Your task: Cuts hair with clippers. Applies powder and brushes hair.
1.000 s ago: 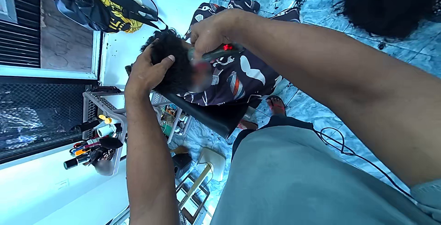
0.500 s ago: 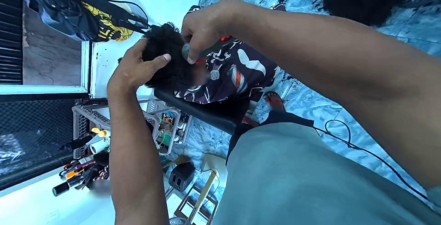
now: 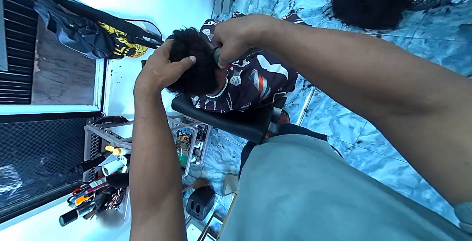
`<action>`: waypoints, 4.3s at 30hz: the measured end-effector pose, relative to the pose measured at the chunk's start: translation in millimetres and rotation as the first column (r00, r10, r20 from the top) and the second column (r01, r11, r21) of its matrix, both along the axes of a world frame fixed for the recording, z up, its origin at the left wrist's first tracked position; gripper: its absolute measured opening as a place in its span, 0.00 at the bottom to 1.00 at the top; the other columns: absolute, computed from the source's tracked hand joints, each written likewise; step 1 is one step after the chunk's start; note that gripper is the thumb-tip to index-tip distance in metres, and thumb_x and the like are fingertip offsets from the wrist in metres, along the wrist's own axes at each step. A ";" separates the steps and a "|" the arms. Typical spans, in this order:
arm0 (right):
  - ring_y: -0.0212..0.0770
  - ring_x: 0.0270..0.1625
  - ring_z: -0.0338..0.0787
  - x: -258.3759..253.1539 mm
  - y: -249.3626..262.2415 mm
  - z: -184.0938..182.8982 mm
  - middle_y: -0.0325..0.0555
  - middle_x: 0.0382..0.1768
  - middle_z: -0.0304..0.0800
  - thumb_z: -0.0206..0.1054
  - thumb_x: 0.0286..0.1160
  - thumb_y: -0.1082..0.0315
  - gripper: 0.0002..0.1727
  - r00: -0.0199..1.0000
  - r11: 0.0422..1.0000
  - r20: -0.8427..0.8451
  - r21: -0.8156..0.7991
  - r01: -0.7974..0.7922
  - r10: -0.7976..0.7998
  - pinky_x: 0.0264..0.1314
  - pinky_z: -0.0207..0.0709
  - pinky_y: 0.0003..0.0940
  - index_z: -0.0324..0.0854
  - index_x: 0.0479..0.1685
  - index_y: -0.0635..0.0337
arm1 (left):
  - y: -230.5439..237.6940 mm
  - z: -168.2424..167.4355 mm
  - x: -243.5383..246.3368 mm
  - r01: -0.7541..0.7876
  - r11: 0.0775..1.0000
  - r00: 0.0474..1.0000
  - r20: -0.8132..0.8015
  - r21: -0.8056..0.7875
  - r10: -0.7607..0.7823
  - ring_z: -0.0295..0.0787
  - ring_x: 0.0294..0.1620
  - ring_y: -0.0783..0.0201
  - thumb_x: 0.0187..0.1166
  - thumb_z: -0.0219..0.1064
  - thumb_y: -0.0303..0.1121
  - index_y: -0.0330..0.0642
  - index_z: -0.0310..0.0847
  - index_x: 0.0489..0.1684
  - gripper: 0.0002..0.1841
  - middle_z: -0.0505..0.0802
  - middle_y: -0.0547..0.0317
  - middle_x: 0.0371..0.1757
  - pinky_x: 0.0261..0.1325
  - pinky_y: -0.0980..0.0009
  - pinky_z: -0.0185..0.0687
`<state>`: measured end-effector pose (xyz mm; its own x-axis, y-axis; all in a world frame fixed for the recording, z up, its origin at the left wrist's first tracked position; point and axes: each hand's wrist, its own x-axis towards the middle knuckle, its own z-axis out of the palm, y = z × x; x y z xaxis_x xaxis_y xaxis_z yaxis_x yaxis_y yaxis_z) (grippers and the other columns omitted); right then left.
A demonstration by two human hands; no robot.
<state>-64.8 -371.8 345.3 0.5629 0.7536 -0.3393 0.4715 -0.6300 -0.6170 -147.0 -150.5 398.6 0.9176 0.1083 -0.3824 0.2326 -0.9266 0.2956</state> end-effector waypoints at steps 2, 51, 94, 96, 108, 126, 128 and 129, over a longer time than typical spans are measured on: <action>0.52 0.34 0.84 -2.1 0.5 0.6 0.49 0.27 0.82 0.79 0.63 0.51 0.19 1.000 1.000 -0.005 0.015 0.008 -0.008 0.35 0.74 0.61 0.84 0.32 0.58 | -1.0 -1.2 -1.4 -0.019 1.000 1.000 -0.005 0.003 0.019 0.84 0.74 0.56 0.74 0.73 0.57 0.54 0.72 0.80 0.35 0.88 0.51 0.70 0.77 0.42 0.75; 0.53 0.35 0.85 -58.2 14.4 5.0 0.51 0.29 0.83 0.79 0.63 0.50 0.21 0.948 0.950 -0.065 -0.033 0.309 -0.311 0.36 0.76 0.63 0.81 0.30 0.59 | 37.9 -4.4 20.3 0.279 0.954 0.959 -0.022 -0.109 -0.283 0.85 0.72 0.53 0.65 0.80 0.55 0.52 0.59 0.86 0.47 0.86 0.47 0.71 0.74 0.41 0.78; 0.49 0.40 0.89 -79.3 32.6 3.4 0.51 0.36 0.89 0.81 0.67 0.51 0.22 0.916 0.919 -0.112 0.043 0.391 -0.384 0.45 0.82 0.57 0.86 0.44 0.61 | 60.8 -20.8 25.2 0.443 0.889 0.896 0.071 -0.115 -0.438 0.80 0.78 0.46 0.68 0.76 0.60 0.55 0.55 0.91 0.50 0.83 0.44 0.76 0.77 0.33 0.71; 0.45 0.44 0.90 -84.0 35.9 3.5 0.49 0.41 0.90 0.80 0.68 0.52 0.22 0.918 0.913 -0.141 0.121 0.389 -0.372 0.51 0.84 0.53 0.86 0.51 0.59 | 62.8 -22.3 27.1 0.471 0.872 0.882 0.087 -0.135 -0.463 0.80 0.78 0.48 0.67 0.76 0.59 0.54 0.55 0.91 0.50 0.83 0.46 0.77 0.78 0.36 0.71; 0.49 0.42 0.88 -99.8 39.7 -0.9 0.50 0.38 0.88 0.81 0.64 0.52 0.23 0.878 0.876 -0.108 0.081 0.475 -0.466 0.47 0.82 0.56 0.84 0.47 0.61 | 62.4 -26.8 34.7 0.532 0.841 0.846 0.088 -0.097 -0.525 0.74 0.82 0.44 0.65 0.75 0.61 0.52 0.57 0.91 0.51 0.77 0.42 0.82 0.80 0.33 0.67; 0.51 0.47 0.89 -112.4 48.9 -3.0 0.51 0.42 0.89 0.80 0.63 0.47 0.27 0.860 0.849 -0.056 0.140 0.509 -0.507 0.50 0.83 0.59 0.85 0.51 0.60 | 60.6 -24.8 33.2 0.554 0.821 0.832 0.120 -0.137 -0.542 0.78 0.80 0.51 0.67 0.78 0.54 0.51 0.54 0.91 0.50 0.80 0.46 0.80 0.80 0.40 0.70; 0.49 0.48 0.89 -116.3 52.0 -4.7 0.50 0.45 0.89 0.80 0.65 0.48 0.27 0.870 0.857 -0.058 0.152 0.493 -0.490 0.52 0.83 0.56 0.83 0.54 0.59 | 62.5 -26.0 34.3 0.561 0.815 0.828 0.124 -0.145 -0.547 0.78 0.80 0.53 0.67 0.78 0.54 0.52 0.55 0.90 0.49 0.80 0.48 0.80 0.80 0.41 0.71; 0.52 0.46 0.90 -119.5 50.4 -8.2 0.52 0.43 0.89 0.80 0.64 0.50 0.26 0.853 0.846 -0.049 0.112 0.522 -0.520 0.49 0.83 0.59 0.84 0.51 0.60 | 63.3 -26.6 34.4 0.565 0.811 0.825 0.126 -0.151 -0.551 0.77 0.80 0.53 0.67 0.78 0.55 0.52 0.56 0.90 0.49 0.79 0.47 0.81 0.81 0.42 0.70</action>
